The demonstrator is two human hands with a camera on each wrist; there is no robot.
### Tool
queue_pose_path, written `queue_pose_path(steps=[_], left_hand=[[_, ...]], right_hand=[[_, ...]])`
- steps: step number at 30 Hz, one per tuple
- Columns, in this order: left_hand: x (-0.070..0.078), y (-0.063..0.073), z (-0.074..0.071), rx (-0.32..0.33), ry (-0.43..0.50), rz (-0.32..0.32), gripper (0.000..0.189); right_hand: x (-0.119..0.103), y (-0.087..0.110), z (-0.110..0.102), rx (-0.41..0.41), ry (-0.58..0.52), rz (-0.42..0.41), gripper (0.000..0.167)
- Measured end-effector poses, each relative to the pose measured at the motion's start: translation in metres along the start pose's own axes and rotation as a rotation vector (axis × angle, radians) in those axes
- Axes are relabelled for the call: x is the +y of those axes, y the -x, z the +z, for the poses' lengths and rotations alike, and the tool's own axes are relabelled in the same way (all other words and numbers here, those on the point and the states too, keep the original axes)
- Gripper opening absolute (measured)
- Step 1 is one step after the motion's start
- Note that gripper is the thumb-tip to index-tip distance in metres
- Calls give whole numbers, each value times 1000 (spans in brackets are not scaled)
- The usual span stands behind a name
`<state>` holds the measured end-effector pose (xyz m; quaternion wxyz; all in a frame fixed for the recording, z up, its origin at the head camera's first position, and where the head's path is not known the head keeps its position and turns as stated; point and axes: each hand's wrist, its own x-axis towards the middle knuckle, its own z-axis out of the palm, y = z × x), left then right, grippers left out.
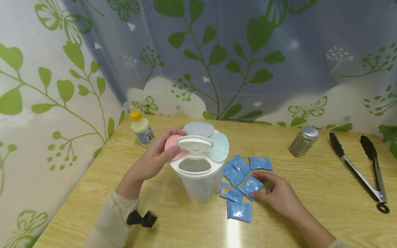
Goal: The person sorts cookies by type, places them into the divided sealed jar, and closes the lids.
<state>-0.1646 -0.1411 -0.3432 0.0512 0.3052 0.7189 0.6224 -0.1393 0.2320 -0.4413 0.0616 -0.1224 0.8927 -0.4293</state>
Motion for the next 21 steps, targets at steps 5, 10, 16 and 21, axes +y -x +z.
queue_pose_path(steps=[5, 10, 16, 21], left_hand=[[0, 1, 1, 5, -13, -2, 36], [0, 2, 1, 3, -9, -10, 37], [-1, 2, 1, -3, 1, -13, 37], [0, 1, 0, 1, -1, -4, 36]], right_hand=[[-1, -1, -1, -7, 23, 16, 57], [0, -1, -1, 6, -3, 26, 45], [-3, -1, -5, -17, -113, 110, 45], [-11, -1, -11, -18, -182, 132, 45]])
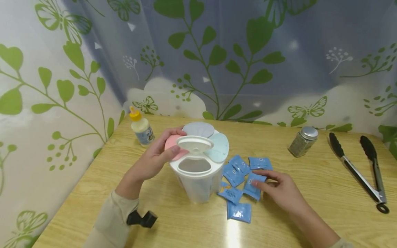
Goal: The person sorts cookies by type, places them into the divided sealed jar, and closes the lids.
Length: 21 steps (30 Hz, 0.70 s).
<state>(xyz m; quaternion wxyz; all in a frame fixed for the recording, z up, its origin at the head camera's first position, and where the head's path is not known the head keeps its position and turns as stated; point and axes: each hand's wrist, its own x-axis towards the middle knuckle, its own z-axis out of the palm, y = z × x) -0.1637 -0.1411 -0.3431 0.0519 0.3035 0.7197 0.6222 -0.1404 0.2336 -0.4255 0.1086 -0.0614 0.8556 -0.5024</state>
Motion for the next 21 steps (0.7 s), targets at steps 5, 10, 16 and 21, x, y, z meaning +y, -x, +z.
queue_pose_path(steps=[5, 10, 16, 21], left_hand=[[0, 0, -1, 6, -5, -4, 35], [0, -1, -1, 4, -6, 1, 35], [-1, -2, -1, 0, -4, 12, 35], [-1, -2, 0, 4, -8, 13, 35]], right_hand=[[-9, 2, -4, -21, -62, -15, 43], [-17, 5, -7, -17, -122, -50, 36], [-32, 8, -10, -4, -162, -110, 33], [-49, 12, -10, 12, -160, -169, 33]])
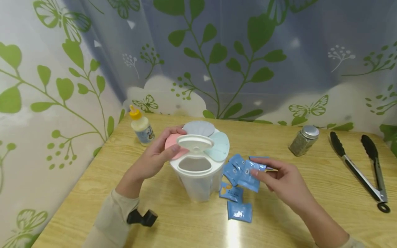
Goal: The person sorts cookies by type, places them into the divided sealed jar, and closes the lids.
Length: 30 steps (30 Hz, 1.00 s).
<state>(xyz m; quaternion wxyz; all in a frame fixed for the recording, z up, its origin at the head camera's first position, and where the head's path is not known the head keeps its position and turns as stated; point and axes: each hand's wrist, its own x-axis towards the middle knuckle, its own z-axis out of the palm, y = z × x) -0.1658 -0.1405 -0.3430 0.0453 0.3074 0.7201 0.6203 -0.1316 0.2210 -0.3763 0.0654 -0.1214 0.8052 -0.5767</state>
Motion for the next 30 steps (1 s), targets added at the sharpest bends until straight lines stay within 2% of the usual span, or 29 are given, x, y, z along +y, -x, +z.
queue_pose_path(steps=[8, 12, 16, 19, 24, 30], left_hand=[[1, 0, 1, 2, 2, -7, 35], [1, 0, 1, 4, 6, -14, 35], [1, 0, 1, 5, 8, -14, 36], [1, -1, 1, 5, 1, -9, 35], [1, 0, 0, 9, -11, -12, 36], [-1, 0, 0, 5, -21, -13, 36]], right_hand=[[-25, 2, 6, 10, -28, -118, 28], [-36, 1, 10, 14, -111, -169, 26], [-48, -4, 14, 0, -255, -282, 30], [-59, -9, 18, -12, -304, -346, 31], [-85, -16, 27, 5, -246, -306, 25], [-108, -22, 41, -2, -228, -275, 22]])
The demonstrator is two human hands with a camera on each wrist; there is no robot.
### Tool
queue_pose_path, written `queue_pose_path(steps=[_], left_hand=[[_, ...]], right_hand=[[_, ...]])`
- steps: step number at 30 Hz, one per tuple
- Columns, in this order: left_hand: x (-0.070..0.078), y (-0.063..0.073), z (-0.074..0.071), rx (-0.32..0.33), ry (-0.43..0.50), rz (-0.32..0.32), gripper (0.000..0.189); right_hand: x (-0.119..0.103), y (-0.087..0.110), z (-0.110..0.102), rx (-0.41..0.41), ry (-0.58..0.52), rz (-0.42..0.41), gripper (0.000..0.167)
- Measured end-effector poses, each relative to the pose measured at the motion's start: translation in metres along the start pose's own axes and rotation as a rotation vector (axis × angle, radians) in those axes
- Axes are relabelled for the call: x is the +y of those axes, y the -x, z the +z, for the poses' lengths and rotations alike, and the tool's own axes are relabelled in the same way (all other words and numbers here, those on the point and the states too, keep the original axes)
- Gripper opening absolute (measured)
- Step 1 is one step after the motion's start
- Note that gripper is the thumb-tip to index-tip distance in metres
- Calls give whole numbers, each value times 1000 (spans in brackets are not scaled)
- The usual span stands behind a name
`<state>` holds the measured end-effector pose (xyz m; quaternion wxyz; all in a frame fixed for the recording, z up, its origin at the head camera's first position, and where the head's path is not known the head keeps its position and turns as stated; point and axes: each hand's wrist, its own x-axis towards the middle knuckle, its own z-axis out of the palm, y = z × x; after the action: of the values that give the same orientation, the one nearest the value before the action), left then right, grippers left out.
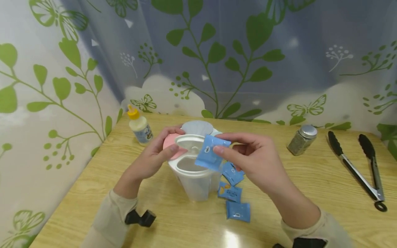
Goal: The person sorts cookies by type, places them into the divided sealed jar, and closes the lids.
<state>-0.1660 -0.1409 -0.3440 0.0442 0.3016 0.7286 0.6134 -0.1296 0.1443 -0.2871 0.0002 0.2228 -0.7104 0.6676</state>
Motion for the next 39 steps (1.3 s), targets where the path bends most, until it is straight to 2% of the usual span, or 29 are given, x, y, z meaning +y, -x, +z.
queue_pose_path(steps=[3, 8, 12, 18, 25, 31, 37, 39], left_hand=[[0, 0, 0, 3, -8, 4, 35], [1, 0, 1, -3, -2, 19, 35], [1, 0, 1, -1, 2, 13, 36], [2, 1, 0, 10, -2, -1, 36], [3, 1, 1, 7, 7, 1, 35], [3, -1, 1, -1, 13, -4, 36], [3, -1, 1, 5, 8, -12, 35], [3, 0, 1, 7, 5, -11, 35]], right_hand=[[-2, -3, 9, 14, 22, 7, 22], [0, -3, 19, -14, 78, -34, 22], [2, 0, 21, -36, 136, -41, 23], [3, 4, 19, -32, 138, -20, 26], [11, 7, 8, -48, 68, 9, 29], [19, 12, -9, -54, -24, -13, 31], [29, 18, -27, -46, -30, -23, 35], [33, 21, -32, -34, -8, -2, 36]])
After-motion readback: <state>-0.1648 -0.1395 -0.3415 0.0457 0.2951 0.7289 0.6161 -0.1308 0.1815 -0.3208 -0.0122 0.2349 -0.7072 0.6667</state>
